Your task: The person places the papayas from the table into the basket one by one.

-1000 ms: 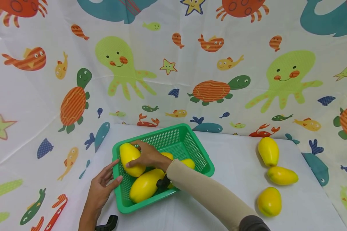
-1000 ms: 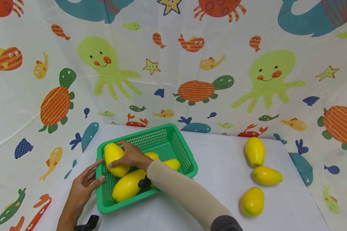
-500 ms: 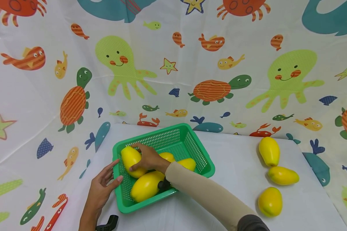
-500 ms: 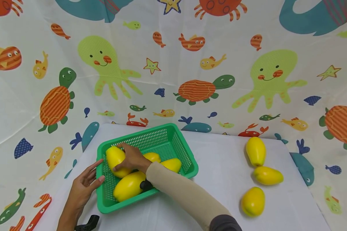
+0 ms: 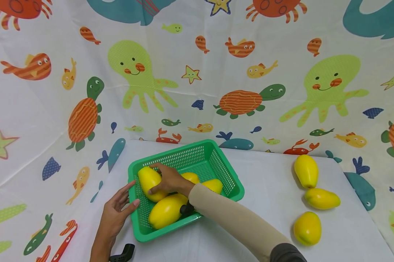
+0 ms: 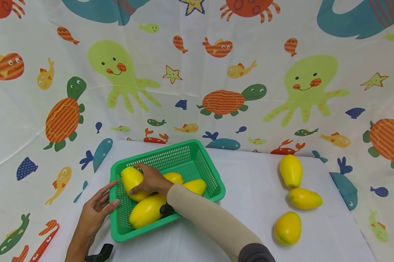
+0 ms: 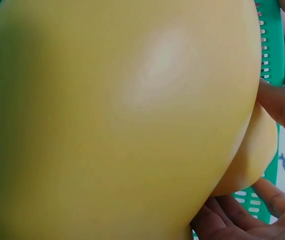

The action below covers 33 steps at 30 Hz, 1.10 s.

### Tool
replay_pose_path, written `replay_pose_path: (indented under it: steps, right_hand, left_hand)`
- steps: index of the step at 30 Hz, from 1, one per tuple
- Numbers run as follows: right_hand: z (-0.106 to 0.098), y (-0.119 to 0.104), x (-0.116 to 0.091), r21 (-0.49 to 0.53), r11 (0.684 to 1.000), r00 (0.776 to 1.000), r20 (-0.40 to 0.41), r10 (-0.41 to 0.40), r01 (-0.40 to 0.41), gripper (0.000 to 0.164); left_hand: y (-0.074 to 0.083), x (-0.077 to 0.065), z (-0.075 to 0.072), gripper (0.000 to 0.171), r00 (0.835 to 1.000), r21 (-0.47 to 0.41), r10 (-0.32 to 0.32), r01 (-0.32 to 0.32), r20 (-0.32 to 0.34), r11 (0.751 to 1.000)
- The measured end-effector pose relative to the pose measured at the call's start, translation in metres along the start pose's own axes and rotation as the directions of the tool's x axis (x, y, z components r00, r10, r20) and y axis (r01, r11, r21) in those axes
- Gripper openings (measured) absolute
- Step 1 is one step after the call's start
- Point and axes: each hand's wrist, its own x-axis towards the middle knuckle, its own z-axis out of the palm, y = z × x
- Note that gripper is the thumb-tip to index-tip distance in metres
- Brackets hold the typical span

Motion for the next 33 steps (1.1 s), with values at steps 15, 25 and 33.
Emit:
replay_pose_path:
  steps: [15, 25, 33]
  right_hand:
    - [-0.011, -0.004, -0.008, 0.055, 0.997, 0.999, 0.0, -0.05, 0.05, 0.088]
    - [-0.029, -0.007, -0.024, -0.008, 0.981, 0.98, -0.042, -0.194, 0.194, 0.085]
    - [-0.048, -0.006, -0.033, -0.107, 0.947, 0.943, -0.116, -0.313, 0.301, 0.086]
  left_hand:
    - [0.001, 0.0, 0.0, 0.062, 1.0, 0.001, -0.009, 0.009, -0.002, 1.0]
    - [0.0, 0.0, 0.0, 0.062, 1.0, 0.0, -0.014, 0.014, 0.0, 1.0]
    - [0.0, 0.0, -0.001, 0.062, 1.0, 0.001, -0.004, 0.004, -0.002, 1.0]
